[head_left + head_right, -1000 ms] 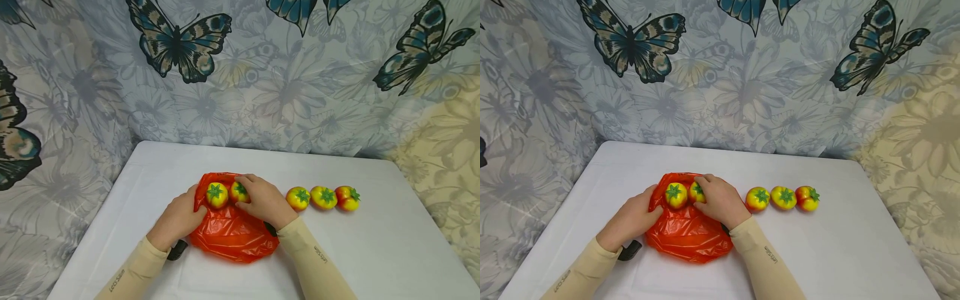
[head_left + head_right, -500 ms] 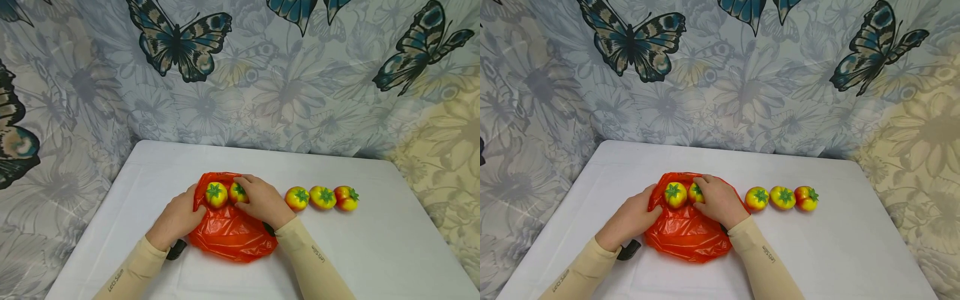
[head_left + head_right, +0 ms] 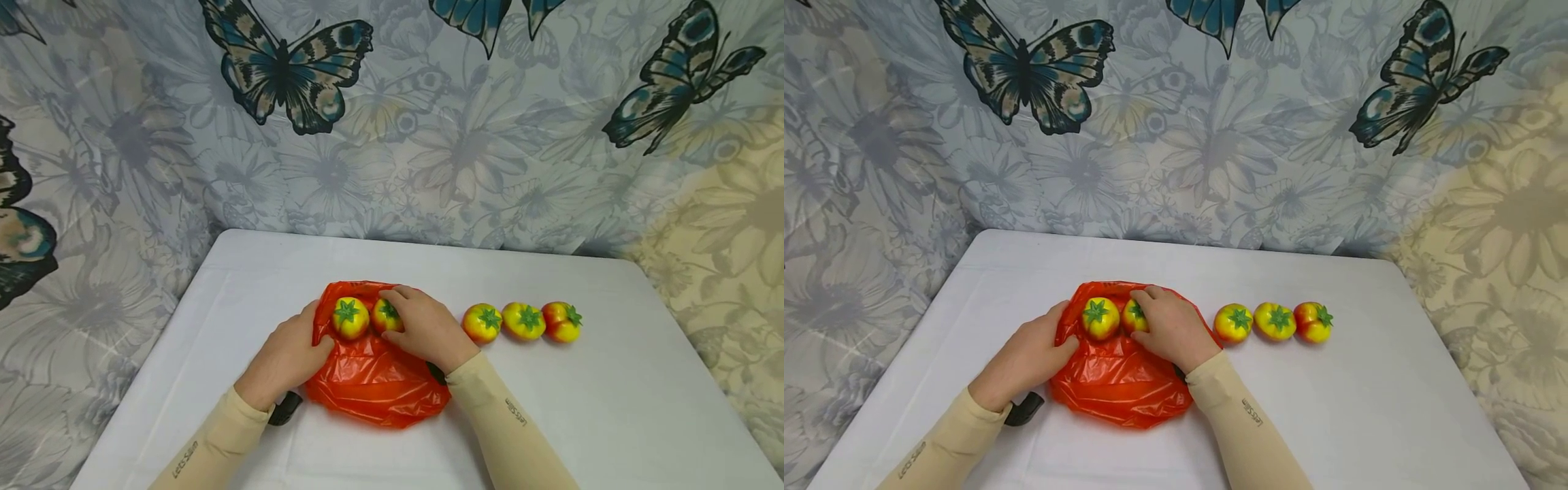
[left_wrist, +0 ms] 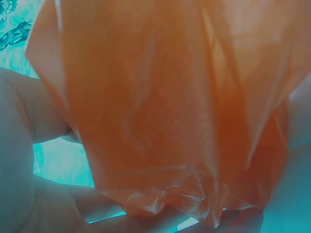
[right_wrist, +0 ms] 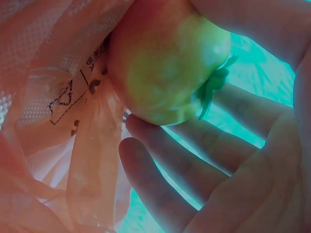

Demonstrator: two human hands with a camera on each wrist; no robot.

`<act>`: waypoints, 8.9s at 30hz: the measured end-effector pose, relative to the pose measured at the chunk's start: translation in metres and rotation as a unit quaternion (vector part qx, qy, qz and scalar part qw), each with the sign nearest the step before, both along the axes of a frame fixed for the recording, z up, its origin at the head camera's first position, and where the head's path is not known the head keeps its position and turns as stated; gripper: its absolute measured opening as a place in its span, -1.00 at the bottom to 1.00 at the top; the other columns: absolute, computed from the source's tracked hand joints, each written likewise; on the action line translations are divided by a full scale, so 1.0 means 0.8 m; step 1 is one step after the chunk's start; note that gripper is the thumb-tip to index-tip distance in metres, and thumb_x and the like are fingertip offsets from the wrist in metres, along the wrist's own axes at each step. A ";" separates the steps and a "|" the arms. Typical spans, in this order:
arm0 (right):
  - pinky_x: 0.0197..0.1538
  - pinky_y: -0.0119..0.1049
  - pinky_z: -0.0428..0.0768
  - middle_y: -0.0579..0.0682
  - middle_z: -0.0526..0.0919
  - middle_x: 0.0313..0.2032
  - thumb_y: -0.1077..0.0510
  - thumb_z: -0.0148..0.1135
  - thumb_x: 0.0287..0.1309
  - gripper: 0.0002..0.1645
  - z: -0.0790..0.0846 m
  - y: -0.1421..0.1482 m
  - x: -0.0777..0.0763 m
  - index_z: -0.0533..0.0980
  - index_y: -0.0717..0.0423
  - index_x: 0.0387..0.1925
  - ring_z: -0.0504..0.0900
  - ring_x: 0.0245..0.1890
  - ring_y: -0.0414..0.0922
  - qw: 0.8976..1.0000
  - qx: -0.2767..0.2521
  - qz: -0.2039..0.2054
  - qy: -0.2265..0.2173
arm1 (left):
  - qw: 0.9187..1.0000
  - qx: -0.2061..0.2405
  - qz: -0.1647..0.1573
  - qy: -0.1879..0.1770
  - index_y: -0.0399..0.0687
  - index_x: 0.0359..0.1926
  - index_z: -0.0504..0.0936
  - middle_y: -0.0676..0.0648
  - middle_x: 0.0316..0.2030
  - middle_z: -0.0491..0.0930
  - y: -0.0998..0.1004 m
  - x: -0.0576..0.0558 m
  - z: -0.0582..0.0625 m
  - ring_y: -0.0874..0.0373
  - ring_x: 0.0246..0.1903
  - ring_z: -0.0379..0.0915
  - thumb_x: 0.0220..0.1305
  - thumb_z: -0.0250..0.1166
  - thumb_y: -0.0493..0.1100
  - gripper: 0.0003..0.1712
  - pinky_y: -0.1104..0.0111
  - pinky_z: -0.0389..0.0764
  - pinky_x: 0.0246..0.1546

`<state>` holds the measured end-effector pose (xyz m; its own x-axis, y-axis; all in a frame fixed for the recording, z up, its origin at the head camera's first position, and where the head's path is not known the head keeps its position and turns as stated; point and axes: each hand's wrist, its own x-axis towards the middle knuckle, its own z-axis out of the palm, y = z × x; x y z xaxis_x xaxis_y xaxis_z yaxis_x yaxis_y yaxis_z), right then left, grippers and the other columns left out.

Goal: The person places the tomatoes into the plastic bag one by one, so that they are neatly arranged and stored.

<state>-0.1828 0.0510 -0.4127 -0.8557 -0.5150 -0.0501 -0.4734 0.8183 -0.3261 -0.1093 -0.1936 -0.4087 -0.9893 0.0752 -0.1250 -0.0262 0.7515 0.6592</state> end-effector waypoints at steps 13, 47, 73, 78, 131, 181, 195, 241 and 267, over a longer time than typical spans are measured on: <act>0.45 0.04 0.60 0.03 0.57 0.44 -0.14 0.59 0.21 -0.09 0.003 0.005 0.001 0.46 -0.06 0.53 0.58 0.42 0.05 1.000 -0.005 0.011 0.004 | 1.000 -0.013 -0.004 -0.003 -0.26 0.66 0.19 -0.30 0.37 0.61 0.003 -0.002 0.002 -0.12 0.13 0.68 0.50 0.17 -0.09 -0.18 -0.12 0.73 0.17; 0.45 0.45 0.40 0.35 0.38 0.53 0.00 0.47 0.33 -0.07 0.055 0.308 0.031 0.31 0.12 0.60 0.38 0.49 0.41 0.977 -0.030 -0.210 0.003 | 0.999 -0.031 -0.027 -0.033 -0.22 0.69 0.11 -0.32 0.44 0.54 0.007 0.009 0.004 -0.15 0.19 0.63 0.51 0.16 -0.05 -0.13 -0.22 0.68 0.20; 0.50 0.53 0.24 0.41 0.31 0.56 -0.09 0.49 0.28 0.03 0.028 0.339 0.012 0.27 0.10 0.64 0.24 0.54 0.48 0.972 -0.014 -0.220 -0.077 | 0.998 -0.043 -0.025 -0.033 -0.30 0.68 0.09 -0.39 0.47 0.47 0.008 0.010 0.005 -0.27 0.30 0.59 0.52 0.16 -0.04 -0.12 -0.28 0.65 0.24; 0.51 0.52 0.24 0.40 0.32 0.56 -0.08 0.47 0.30 0.01 0.026 0.339 0.011 0.27 0.13 0.64 0.24 0.54 0.47 0.973 -0.014 -0.217 -0.080 | 0.998 -0.043 -0.024 -0.034 -0.30 0.69 0.08 -0.40 0.48 0.47 0.009 0.010 0.005 -0.26 0.28 0.60 0.52 0.16 -0.04 -0.12 -0.28 0.66 0.22; 0.43 0.49 0.38 0.44 0.42 0.48 -0.10 0.44 0.33 -0.03 0.025 0.352 0.013 0.29 0.15 0.62 0.42 0.42 0.46 0.972 -0.018 -0.225 -0.066 | 0.998 -0.038 -0.025 -0.031 -0.27 0.69 0.10 -0.36 0.43 0.53 0.011 0.010 0.005 -0.16 0.17 0.65 0.51 0.18 -0.06 -0.12 -0.20 0.72 0.17; 0.37 0.33 0.58 0.20 0.52 0.44 -0.03 0.49 0.31 -0.12 0.092 0.191 0.038 0.38 -0.02 0.59 0.56 0.36 0.25 0.993 -0.034 -0.114 -0.008 | 0.999 -0.026 -0.016 -0.022 -0.29 0.68 0.12 -0.34 0.43 0.54 0.000 0.004 0.009 -0.20 0.23 0.63 0.52 0.13 -0.07 -0.16 -0.18 0.68 0.24; 0.36 0.08 0.67 0.02 0.58 0.40 -0.10 0.57 0.23 -0.14 0.065 0.045 0.055 0.48 -0.16 0.52 0.62 0.37 0.06 0.998 -0.006 -0.003 -0.055 | 0.999 -0.024 -0.013 -0.029 -0.32 0.68 0.10 -0.35 0.45 0.51 -0.002 0.001 0.005 -0.19 0.25 0.62 0.53 0.13 -0.08 -0.16 -0.18 0.68 0.25; 0.28 -0.15 0.72 -0.05 0.66 0.24 -0.15 0.51 0.27 -0.27 0.025 -0.069 0.092 0.55 -0.08 0.41 0.68 0.17 -0.08 0.987 0.073 0.143 0.010 | 0.999 0.002 -0.013 -0.031 -0.24 0.62 0.23 -0.26 0.35 0.63 -0.004 0.002 0.011 -0.08 0.14 0.69 0.62 0.07 -0.06 -0.31 -0.07 0.73 0.21; 0.27 -0.16 0.72 -0.07 0.66 0.16 -0.17 0.53 0.26 -0.32 0.018 -0.070 0.094 0.56 -0.10 0.34 0.67 0.12 -0.11 0.986 0.079 0.144 0.010 | 0.999 -0.010 -0.011 -0.037 -0.27 0.62 0.22 -0.27 0.31 0.65 -0.003 0.001 0.010 -0.06 0.06 0.70 0.59 0.09 -0.08 -0.29 -0.02 0.77 0.14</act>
<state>-0.1078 -0.0050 -0.3985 -0.6763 -0.7243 -0.1343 -0.6991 0.6886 -0.1928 -0.1089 -0.1959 -0.4007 -0.9755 0.0942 -0.1987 -0.0567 0.7652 0.6413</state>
